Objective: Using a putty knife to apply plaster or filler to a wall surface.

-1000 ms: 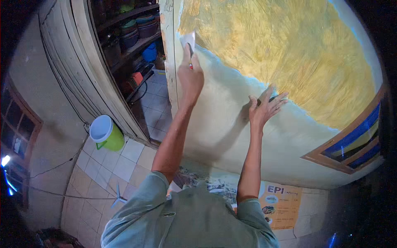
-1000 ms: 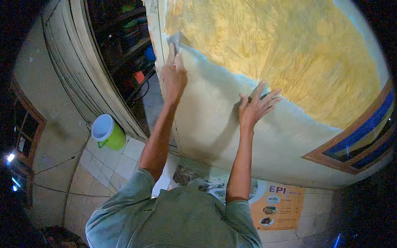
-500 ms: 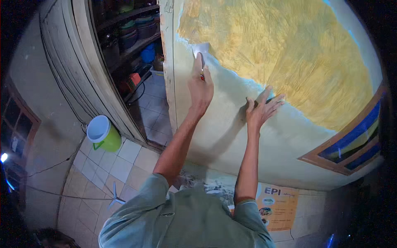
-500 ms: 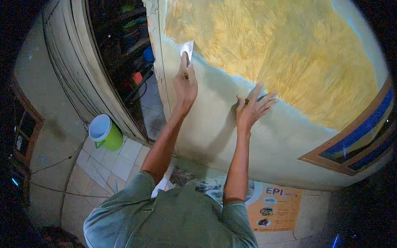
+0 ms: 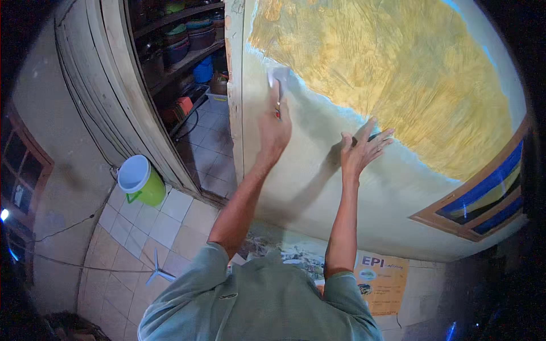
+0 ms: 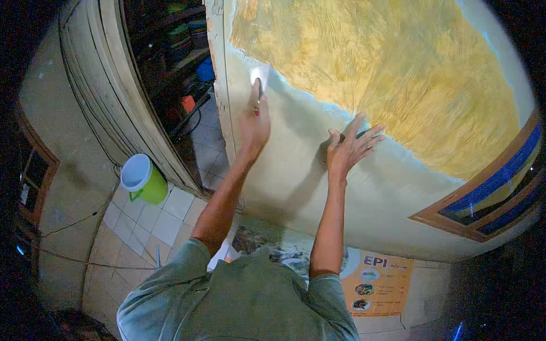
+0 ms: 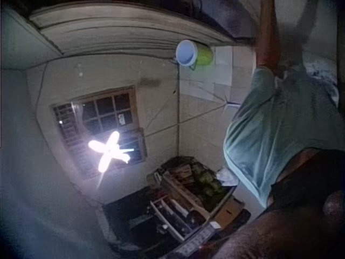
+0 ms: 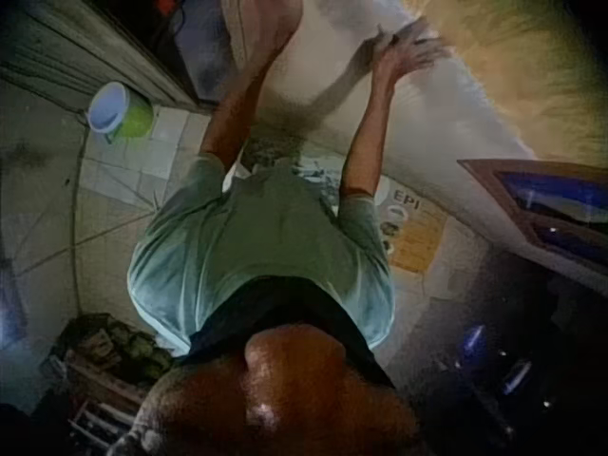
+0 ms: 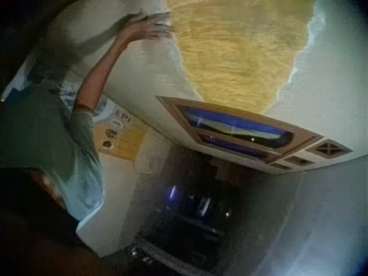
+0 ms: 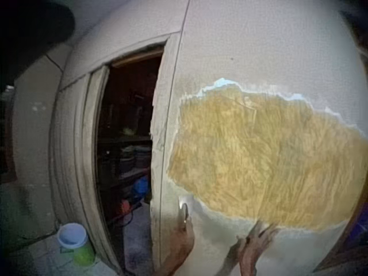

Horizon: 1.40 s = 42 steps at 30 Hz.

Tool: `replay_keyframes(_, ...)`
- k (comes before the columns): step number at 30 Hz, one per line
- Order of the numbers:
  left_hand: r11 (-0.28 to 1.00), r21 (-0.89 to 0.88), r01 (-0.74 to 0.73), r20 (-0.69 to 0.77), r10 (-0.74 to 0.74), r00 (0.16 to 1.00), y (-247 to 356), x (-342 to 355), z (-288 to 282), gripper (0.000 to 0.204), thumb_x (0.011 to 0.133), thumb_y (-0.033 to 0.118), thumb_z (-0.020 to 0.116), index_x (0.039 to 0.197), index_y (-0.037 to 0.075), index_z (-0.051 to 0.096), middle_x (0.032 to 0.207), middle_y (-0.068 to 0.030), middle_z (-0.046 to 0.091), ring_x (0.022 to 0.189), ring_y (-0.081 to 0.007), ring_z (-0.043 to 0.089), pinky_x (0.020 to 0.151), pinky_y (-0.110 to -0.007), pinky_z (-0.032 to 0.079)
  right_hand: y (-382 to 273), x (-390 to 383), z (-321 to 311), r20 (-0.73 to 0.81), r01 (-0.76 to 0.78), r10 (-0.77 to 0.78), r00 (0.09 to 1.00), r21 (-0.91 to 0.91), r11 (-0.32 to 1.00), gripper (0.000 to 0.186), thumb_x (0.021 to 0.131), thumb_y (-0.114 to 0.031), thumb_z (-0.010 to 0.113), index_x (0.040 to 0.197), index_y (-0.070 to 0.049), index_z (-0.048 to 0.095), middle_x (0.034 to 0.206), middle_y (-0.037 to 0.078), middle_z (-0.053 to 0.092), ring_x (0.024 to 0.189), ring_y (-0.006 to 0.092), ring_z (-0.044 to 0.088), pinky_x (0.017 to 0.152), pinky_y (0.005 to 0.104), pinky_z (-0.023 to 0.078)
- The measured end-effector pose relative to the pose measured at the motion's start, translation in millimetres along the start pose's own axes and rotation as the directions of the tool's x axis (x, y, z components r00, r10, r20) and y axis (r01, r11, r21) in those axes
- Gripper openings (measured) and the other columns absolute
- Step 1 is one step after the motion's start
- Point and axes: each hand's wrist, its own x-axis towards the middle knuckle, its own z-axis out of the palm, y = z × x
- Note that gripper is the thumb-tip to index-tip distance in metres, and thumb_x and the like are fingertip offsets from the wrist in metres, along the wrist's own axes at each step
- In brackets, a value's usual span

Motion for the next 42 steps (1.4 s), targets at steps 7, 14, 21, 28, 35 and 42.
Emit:
replay_keyframes(7, 0.982, 0.102, -0.159, 0.178, 0.139, 0.974, -10, -29, 33, 0.06, 0.101, 0.013, 0.053, 0.158, 0.016, 0.036, 0.114, -0.0333, 0.064, 0.092, -0.0401, 0.071, 0.075, -0.043, 0.053, -1, 4, 10, -0.003, 0.003, -0.003, 1.0, 0.033, 0.999, 0.09, 0.09, -0.038, 0.075, 0.163, -0.024, 0.025, 0.166, 0.033, -0.005, 0.149, 0.0618, -0.002, 0.112, 0.0752, 0.015)
replay_keyframes(14, 0.999, -0.003, 0.051, -0.04, -0.051, 0.998, -2, 22, -15, 0.056, 0.104, 0.016, 0.052, 0.158, 0.015, 0.038, 0.094, -0.0275, 0.067, 0.068, -0.024, 0.059, 0.068, -0.04, 0.05, -9, -2, 15, -0.008, 0.034, -0.034, 0.999, 0.041, 0.999, 0.089, 0.09, -0.033, 0.076, 0.162, -0.023, 0.026, 0.166, 0.033, -0.006, 0.149, 0.0606, -0.003, 0.112, 0.0769, 0.015)
replay_keyframes(21, 0.984, 0.054, -0.168, -0.054, 0.171, 0.984, -17, -32, 18, 0.052, 0.103, 0.013, 0.053, 0.153, 0.005, 0.042, 0.121, -0.0326, 0.063, 0.095, -0.0338, 0.067, 0.083, -0.042, 0.051, -11, -8, 15, -0.032, 0.012, -0.012, 0.999, -0.015, 1.0, 0.092, 0.088, -0.041, 0.076, 0.163, -0.024, 0.024, 0.166, 0.032, -0.004, 0.148, 0.0626, 0.004, 0.113, 0.0735, 0.019)
replay_keyframes(28, 0.994, -0.097, 0.042, -0.076, -0.049, 0.996, 11, 41, -25, 0.051, 0.104, 0.015, 0.05, 0.152, 0.002, 0.042, 0.145, -0.0287, 0.052, 0.129, -0.0385, 0.058, 0.099, -0.039, 0.048, -15, -12, 8, 0.017, -0.013, 0.012, 1.0, 0.031, 0.999, 0.094, 0.086, -0.036, 0.079, 0.163, -0.026, 0.025, 0.166, 0.032, -0.005, 0.149, 0.0611, 0.001, 0.112, 0.0735, 0.021)
replay_keyframes(35, 0.988, 0.014, -0.154, -0.129, 0.155, 0.979, -2, -27, 0, 0.054, 0.104, 0.016, 0.051, 0.156, 0.011, 0.04, 0.071, -0.0273, 0.055, 0.052, -0.0273, 0.052, 0.058, -0.044, 0.044, -26, -16, -7, 0.015, 0.0, -0.001, 1.0, 0.051, 0.999, 0.1, 0.081, -0.025, 0.084, 0.162, -0.025, 0.026, 0.166, 0.034, -0.001, 0.148, 0.0623, 0.004, 0.116, 0.0662, 0.024)
replay_keyframes(42, 0.999, 0.01, -0.032, -0.186, 0.033, 0.982, 4, 15, -14, 0.052, 0.104, 0.017, 0.051, 0.153, 0.004, 0.042, 0.114, -0.0335, 0.065, 0.085, -0.0368, 0.068, 0.079, -0.044, 0.051, -27, -18, -34, 0.121, 0.004, -0.026, 0.992, 0.179, 0.984, 0.098, 0.08, -0.021, 0.085, 0.161, -0.027, 0.03, 0.168, 0.028, -0.004, 0.151, 0.0566, 0.001, 0.12, 0.0627, 0.021)
